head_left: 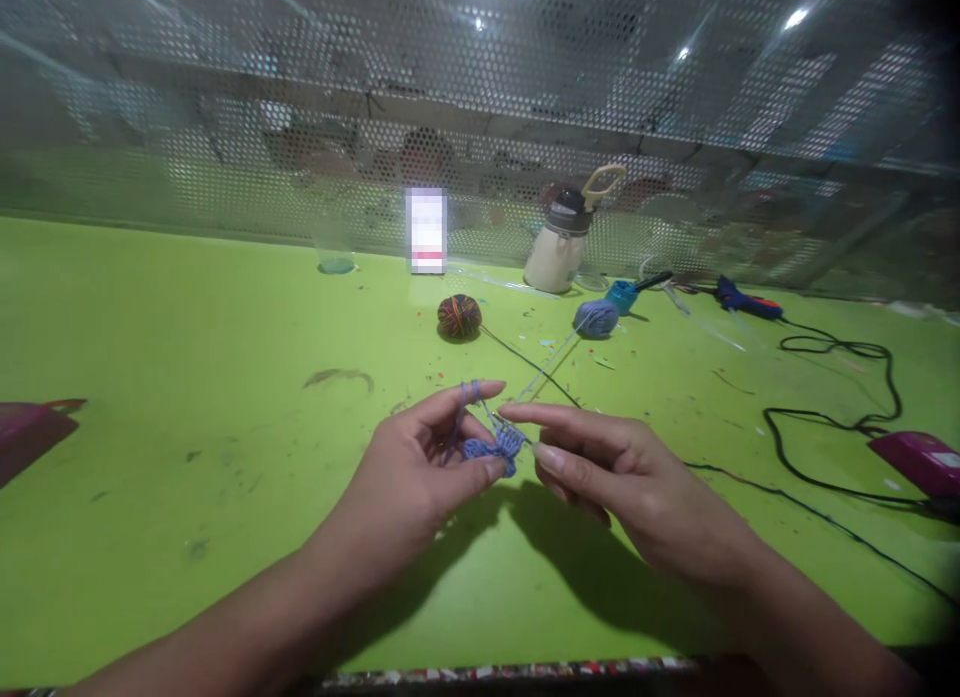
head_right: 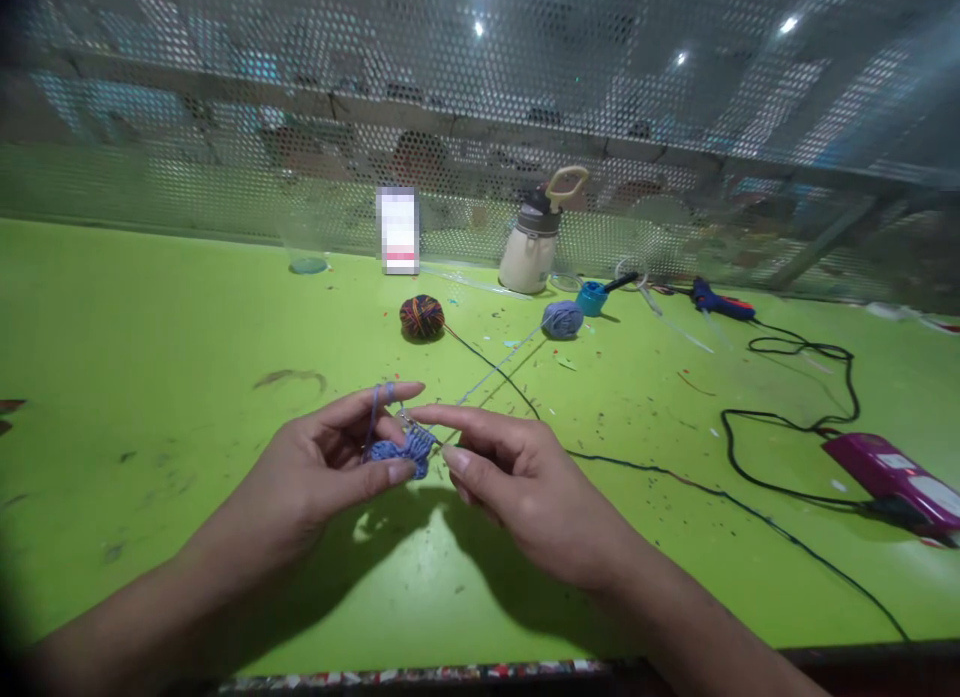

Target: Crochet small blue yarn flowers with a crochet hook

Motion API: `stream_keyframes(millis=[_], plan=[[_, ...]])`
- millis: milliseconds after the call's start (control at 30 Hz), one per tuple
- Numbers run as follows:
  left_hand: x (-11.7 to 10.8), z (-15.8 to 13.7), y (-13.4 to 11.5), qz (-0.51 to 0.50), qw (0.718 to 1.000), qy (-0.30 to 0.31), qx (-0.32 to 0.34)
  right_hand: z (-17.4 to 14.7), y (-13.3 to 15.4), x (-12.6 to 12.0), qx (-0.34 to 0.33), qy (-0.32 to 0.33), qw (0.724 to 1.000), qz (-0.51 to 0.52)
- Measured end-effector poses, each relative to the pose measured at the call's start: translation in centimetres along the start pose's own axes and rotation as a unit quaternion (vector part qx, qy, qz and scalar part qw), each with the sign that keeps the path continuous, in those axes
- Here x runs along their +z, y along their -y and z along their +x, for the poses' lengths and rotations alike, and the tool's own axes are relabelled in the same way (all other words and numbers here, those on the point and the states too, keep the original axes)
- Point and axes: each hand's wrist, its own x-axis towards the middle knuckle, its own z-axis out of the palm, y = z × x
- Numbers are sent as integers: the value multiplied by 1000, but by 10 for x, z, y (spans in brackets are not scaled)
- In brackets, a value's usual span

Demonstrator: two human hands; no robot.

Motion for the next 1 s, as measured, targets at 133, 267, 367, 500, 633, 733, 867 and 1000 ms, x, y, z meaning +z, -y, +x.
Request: stream_keyframes(millis=[133, 267, 367, 500, 633, 733, 867, 1000], plan=[[5, -3, 0, 79, 994, -38, 60, -1, -6, 2, 2, -11, 1000, 26], [5, -4, 3, 97, 990, -48, 95, -3, -9, 4, 11, -37, 998, 53], [2, -2, 3, 54, 997, 3, 46, -3, -8, 3, 2, -39, 998, 40], [-1, 1, 10, 160, 979, 16, 128, 1, -10, 6, 7, -57, 997, 54], [-2, 1, 24, 357, 825, -36, 436, 2, -13, 20, 6, -102, 979, 177], [0, 0, 28, 325, 805, -74, 490, -2, -12, 35, -20, -121, 950, 287], [6, -5, 19, 64, 966, -48, 245, -5, -10, 46, -51, -144, 927, 344], [7, -7, 11, -127, 987, 22, 95, -7, -15, 51, -76, -163, 925, 334]])
